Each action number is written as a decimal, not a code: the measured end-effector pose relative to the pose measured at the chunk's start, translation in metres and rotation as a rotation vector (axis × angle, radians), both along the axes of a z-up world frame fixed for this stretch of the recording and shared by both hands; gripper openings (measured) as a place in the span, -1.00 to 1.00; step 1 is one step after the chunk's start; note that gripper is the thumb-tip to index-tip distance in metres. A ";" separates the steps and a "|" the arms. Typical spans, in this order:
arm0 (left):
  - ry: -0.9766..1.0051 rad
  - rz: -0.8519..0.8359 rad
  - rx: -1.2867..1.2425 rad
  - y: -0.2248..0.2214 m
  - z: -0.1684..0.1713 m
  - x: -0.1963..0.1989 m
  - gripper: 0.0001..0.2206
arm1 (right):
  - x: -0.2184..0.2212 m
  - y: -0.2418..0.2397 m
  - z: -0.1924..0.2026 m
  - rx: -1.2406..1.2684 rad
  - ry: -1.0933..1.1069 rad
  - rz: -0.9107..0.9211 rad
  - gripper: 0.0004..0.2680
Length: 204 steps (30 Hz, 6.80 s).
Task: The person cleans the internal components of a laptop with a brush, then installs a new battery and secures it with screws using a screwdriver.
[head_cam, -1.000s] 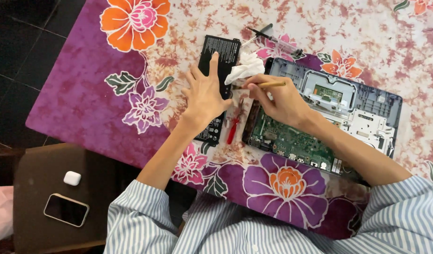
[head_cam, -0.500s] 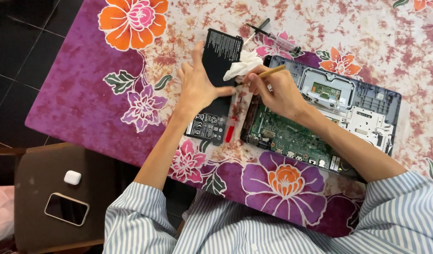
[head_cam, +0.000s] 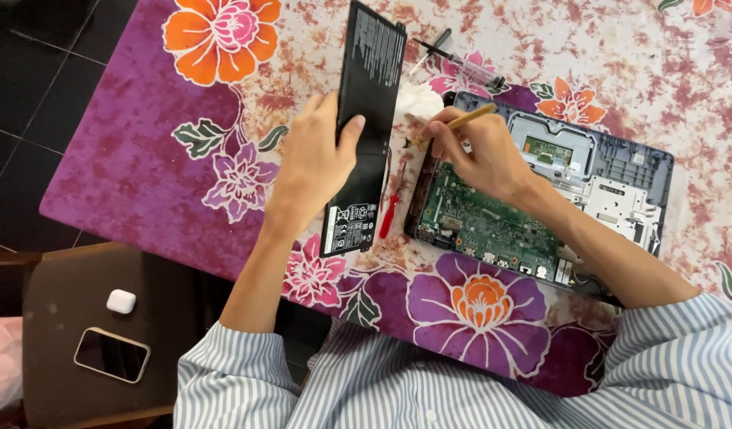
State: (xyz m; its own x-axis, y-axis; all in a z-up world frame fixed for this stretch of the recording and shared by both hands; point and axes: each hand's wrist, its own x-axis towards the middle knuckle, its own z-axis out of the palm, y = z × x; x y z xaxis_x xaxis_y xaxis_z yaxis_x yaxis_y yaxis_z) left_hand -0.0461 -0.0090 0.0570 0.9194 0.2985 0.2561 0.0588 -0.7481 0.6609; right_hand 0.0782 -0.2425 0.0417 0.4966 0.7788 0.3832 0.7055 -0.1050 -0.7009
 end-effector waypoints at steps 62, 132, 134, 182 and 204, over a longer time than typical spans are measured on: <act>0.327 0.057 -1.583 -0.099 -0.020 0.021 -0.75 | -0.032 -0.105 0.062 0.247 0.285 0.203 -0.88; 0.479 -0.709 -0.147 -0.151 0.035 0.105 -0.68 | 0.001 -0.179 0.072 0.152 0.979 -0.258 -0.63; 0.547 -0.754 -0.143 -0.144 0.054 0.116 -0.75 | 0.000 -0.196 0.063 0.208 0.979 -0.306 -0.63; 0.333 -0.375 -0.428 -0.076 -0.019 0.120 -0.50 | 0.015 -0.239 -0.004 0.098 0.848 -0.628 -0.69; 0.304 -0.387 -0.435 -0.081 -0.014 0.109 -0.51 | 0.017 -0.253 -0.007 0.162 0.842 -0.619 -0.64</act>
State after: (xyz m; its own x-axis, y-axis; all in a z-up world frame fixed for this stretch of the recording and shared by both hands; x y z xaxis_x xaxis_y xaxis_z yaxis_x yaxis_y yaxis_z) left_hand 0.0628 -0.0904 0.0426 0.9936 -0.0504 -0.1013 0.0708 -0.4213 0.9042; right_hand 0.0950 -0.4958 0.0346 0.9435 0.2694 -0.1928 -0.1592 -0.1413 -0.9771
